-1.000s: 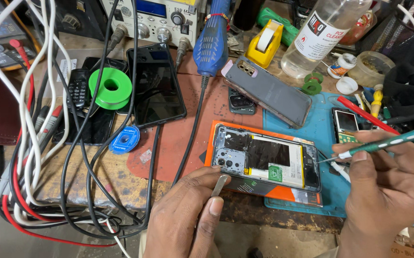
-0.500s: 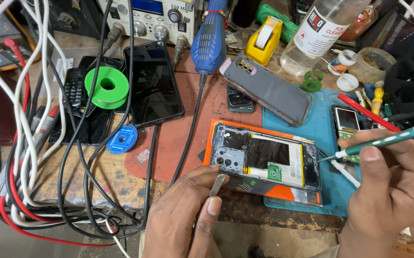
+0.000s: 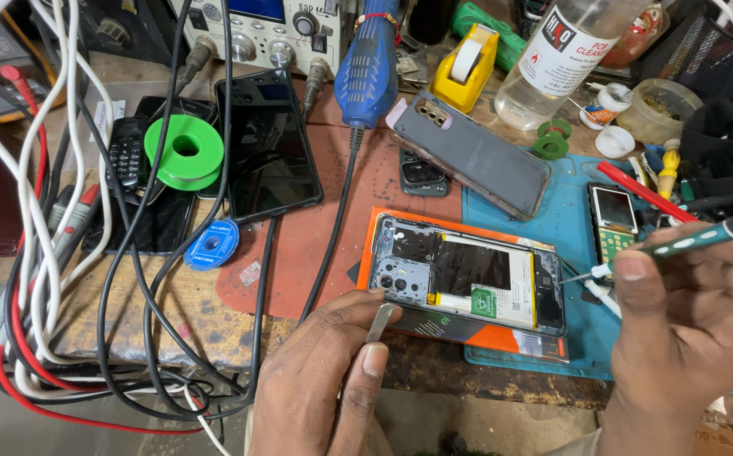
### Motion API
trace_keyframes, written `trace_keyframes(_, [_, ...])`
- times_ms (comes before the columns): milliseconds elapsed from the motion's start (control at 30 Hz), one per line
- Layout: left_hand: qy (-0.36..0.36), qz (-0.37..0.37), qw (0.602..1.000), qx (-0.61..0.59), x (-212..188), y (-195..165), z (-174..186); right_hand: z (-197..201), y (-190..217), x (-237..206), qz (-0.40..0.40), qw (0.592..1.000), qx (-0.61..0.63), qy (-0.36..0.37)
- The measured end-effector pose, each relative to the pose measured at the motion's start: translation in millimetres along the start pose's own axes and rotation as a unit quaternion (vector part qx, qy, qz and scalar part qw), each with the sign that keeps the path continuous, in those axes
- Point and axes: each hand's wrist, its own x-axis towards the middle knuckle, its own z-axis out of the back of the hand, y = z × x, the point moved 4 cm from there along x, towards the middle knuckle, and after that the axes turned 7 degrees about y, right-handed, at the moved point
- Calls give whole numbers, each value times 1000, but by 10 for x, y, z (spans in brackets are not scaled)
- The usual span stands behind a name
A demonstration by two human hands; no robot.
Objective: The person removes a decorative case from a smartphone, then uses a small screwdriver to unscrew and remove the camera module from the back of the phone. The person works on a cluttered workbench with various tools and electronic parts.
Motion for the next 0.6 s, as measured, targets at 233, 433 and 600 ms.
trace_keyframes(233, [0, -8, 1000, -5, -4, 22, -11, 9, 11, 6, -11, 998, 47, -49])
trace_keyframes(433, [-1, 8, 1000, -9, -20, 26, -5, -9, 112, 97, -13, 998, 30, -51])
trace_keyframes(600, [1, 15, 1000, 9, -11, 36, -11, 1, 90, 64, -8, 998, -10, -61])
